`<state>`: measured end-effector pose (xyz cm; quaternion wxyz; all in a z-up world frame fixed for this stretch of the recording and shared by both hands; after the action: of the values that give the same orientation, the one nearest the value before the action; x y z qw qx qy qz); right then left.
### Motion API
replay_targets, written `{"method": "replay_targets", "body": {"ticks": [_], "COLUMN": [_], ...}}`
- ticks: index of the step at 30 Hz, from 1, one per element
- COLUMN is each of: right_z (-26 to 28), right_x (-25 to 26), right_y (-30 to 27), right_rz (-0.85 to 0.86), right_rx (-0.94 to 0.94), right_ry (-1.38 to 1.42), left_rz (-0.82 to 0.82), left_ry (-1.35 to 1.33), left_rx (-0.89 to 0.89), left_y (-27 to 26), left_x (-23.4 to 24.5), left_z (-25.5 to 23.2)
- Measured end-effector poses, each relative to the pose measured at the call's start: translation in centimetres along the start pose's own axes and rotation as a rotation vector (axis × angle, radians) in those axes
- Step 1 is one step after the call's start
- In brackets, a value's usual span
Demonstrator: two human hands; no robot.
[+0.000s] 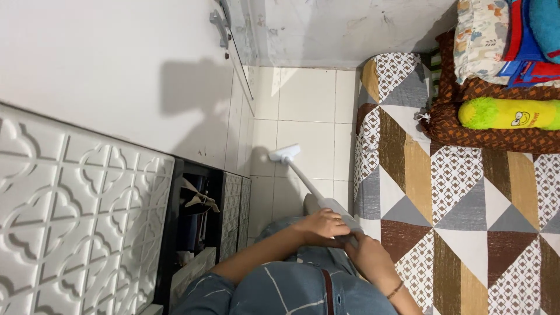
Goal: Vacuuming the tiled floor in a bedroom using a handheld vacuum cleaner.
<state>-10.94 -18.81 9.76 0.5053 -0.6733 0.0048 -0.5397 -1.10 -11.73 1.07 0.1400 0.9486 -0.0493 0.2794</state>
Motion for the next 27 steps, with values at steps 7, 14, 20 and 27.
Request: {"method": "replay_targets", "body": {"ticks": [7, 14, 20, 27], "right_z": [0.3, 0.3, 4.5, 9.1], "right_x": [-2.2, -8.9, -13.4, -9.1], "right_y": [7.3, 18.2, 28.5, 34.1], "right_rz": [-0.193, 0.038, 0.279, 0.251], "right_rx": [0.050, -0.078, 0.087, 0.061], "right_ry": [0.356, 0.657, 1.203, 1.288], "left_rz": [0.013, -0.195, -0.419, -0.684], "left_ry": [0.020, 0.092, -0.110, -0.672], "left_rx": [0.317, 0.363, 0.574, 0.767], "left_y": [-1.1, -1.4, -3.5, -5.4], "left_x": [1.7, 4.8, 7.2, 5.1], "left_z": [5.0, 9.1, 12.3, 20.8]}}
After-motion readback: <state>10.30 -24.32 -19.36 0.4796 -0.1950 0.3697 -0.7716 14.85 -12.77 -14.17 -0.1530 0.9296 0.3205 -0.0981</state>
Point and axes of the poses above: each hand's wrist, its own y-axis towards the middle knuckle, its own x-axis out of the back of the hand, z = x × y, the point moved 6 cm from there along y, towards the middle knuckle, and after that the axes turned 12 degrees about -y, right-handed, at the moved point
